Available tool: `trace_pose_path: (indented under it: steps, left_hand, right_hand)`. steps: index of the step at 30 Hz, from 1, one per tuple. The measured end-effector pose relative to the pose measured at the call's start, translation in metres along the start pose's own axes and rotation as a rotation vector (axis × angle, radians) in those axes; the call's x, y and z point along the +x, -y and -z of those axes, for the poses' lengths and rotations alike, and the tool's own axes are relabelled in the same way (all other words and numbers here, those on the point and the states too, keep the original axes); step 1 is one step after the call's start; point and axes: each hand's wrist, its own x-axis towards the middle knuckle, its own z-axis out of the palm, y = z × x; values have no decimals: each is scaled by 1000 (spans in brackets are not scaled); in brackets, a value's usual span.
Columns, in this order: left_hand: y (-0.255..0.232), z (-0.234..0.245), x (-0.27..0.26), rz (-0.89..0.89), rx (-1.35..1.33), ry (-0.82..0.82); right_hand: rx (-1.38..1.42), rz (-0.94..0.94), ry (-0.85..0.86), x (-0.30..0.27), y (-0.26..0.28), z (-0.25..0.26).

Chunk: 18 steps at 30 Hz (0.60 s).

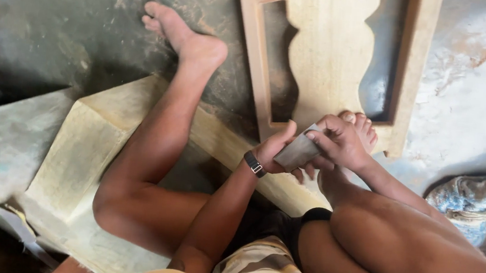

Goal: The person sands a decorative wooden frame by hand using a piece of sandpaper.

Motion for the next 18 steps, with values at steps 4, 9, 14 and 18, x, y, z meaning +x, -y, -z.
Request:
trace_pose_path:
  steps: [4,9,14,18]
  left_hand:
    - [20,25,21,-166,-75,107]
    - [36,-6,41,-516,111,-427]
    - [-3,-16,40,-465,909,-999]
    - [-84,-70,26,-646,1523,-1134]
  right_hand:
    - [-91,-75,-198,-8,-24,24]
    - [253,-47,-200,-12,1,23]
    - [100,-61,-216,-9,-9,38]
    - [-270,-59,-279,-2,-9,47]
